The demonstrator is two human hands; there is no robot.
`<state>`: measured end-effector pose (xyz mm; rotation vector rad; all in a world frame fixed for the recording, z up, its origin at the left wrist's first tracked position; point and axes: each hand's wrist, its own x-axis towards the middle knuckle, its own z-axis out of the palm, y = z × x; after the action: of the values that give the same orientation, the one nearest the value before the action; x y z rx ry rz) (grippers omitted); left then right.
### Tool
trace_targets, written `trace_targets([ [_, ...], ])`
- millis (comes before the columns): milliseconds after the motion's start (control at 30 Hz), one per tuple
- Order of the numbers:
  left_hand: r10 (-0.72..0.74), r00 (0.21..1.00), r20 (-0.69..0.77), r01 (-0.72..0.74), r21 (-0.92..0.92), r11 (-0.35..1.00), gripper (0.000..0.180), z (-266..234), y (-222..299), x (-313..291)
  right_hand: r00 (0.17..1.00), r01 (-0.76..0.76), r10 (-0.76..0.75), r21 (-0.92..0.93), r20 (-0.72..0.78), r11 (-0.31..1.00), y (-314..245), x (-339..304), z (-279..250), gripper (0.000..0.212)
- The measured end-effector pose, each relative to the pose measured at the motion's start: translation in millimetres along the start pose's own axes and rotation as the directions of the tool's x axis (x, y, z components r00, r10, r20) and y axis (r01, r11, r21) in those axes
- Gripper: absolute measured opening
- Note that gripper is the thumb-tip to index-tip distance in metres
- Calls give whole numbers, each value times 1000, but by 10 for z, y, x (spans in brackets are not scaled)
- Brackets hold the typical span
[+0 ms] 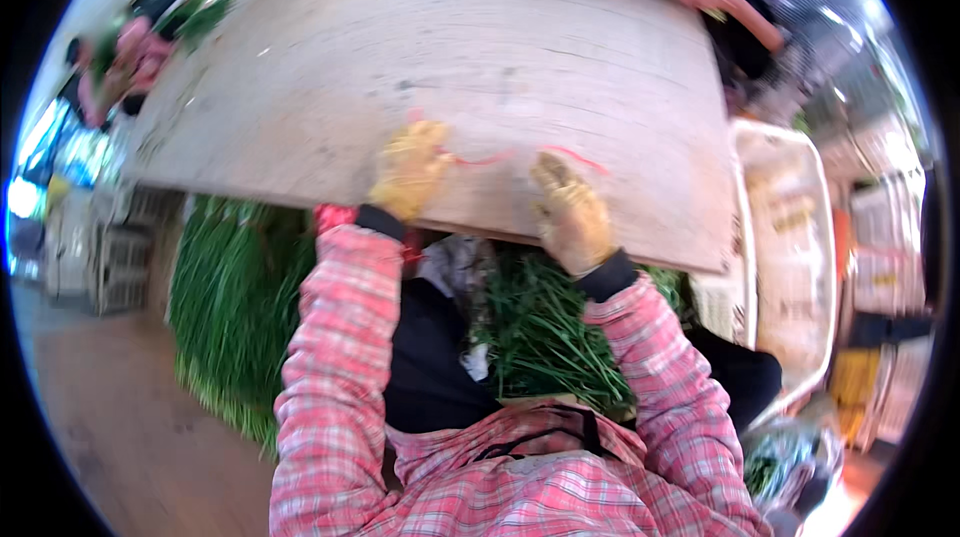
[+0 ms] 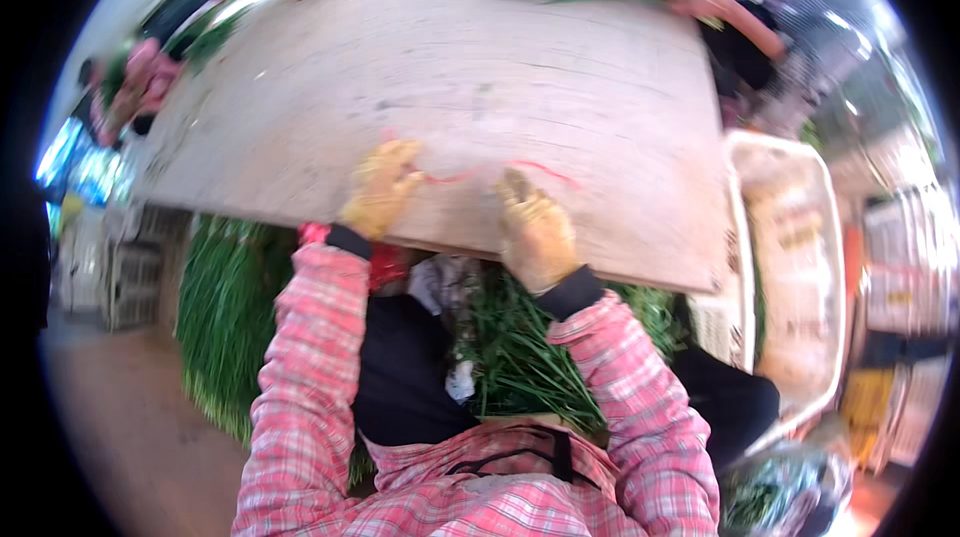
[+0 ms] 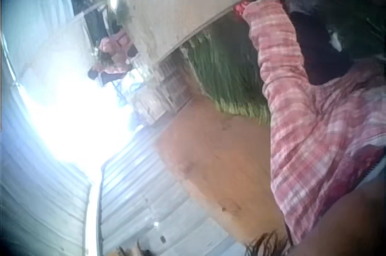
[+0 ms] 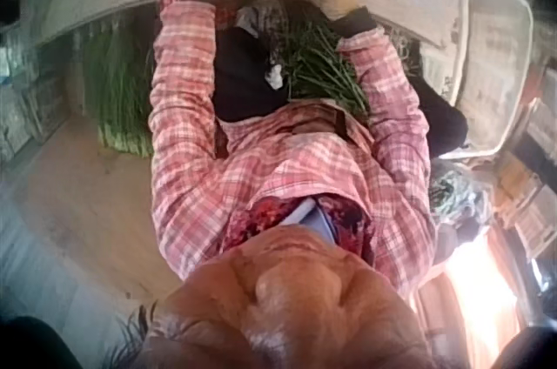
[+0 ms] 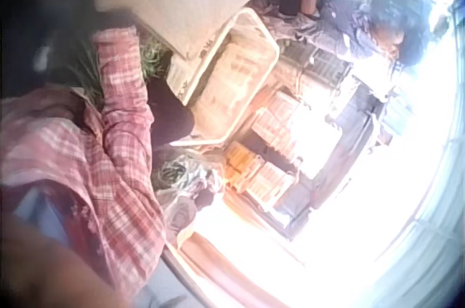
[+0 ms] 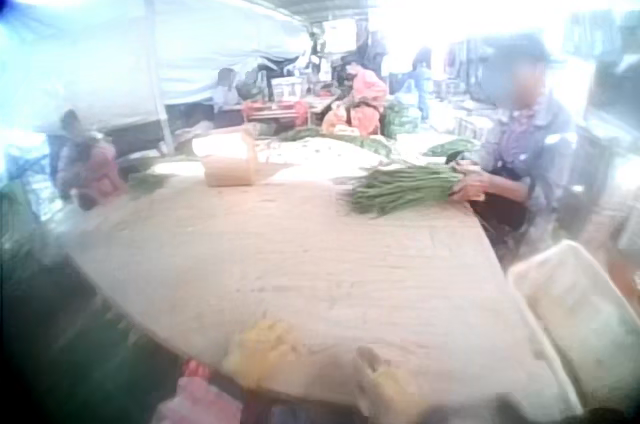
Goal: The person picks up a bunch of green onions from a pile, aligns them, secures them with a red rubber band, and places the bundle aside.
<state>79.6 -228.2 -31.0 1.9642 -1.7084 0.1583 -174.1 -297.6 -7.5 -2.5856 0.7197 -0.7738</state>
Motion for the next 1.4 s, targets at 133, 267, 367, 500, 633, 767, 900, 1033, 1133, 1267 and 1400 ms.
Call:
trace_targets([
  [133,-173,978,120,160,112,981,39,38,-37,30,990,-141,141,27,-2,990,-61,-545,-297,49],
  [267,-198,979,52,185,188,965,45,62,-144,44,975,-211,218,132,-43,969,43,-1216,-980,39],
  [367,-165,986,23,164,27,986,41,31,-8,75,861,-490,487,18,-149,872,209,-1857,-1770,29],
  [500,-261,965,-17,260,-50,964,38,-154,-404,-104,347,-625,853,582,-390,520,909,-2721,-2642,12],
  [633,-334,924,-187,362,142,921,41,-387,-290,-314,306,-952,912,-107,-272,288,2060,-3836,-3044,30],
  [767,-359,888,-288,409,138,902,36,-402,631,-304,265,-843,957,-453,122,291,2995,-4698,-2675,36],
  [900,-157,946,-282,208,161,965,32,-5,1338,-471,103,-871,911,-406,399,276,3414,-4446,-2412,60],
  [1033,-114,977,-182,87,-150,985,31,542,2328,-353,107,-937,890,-255,444,240,3729,-4749,-1880,108],
  [1133,-99,983,-157,63,-221,973,30,758,2620,-256,119,-849,870,-406,479,339,3361,-4403,-1426,107],
  [1267,-76,992,-97,44,-296,954,31,1019,2887,-167,67,-742,839,-535,540,404,3445,-4272,-1696,77],
  [1400,-51,990,-135,19,-231,973,29,1247,2859,-59,214,-917,962,-304,169,257,3972,-4464,-2079,44],
])
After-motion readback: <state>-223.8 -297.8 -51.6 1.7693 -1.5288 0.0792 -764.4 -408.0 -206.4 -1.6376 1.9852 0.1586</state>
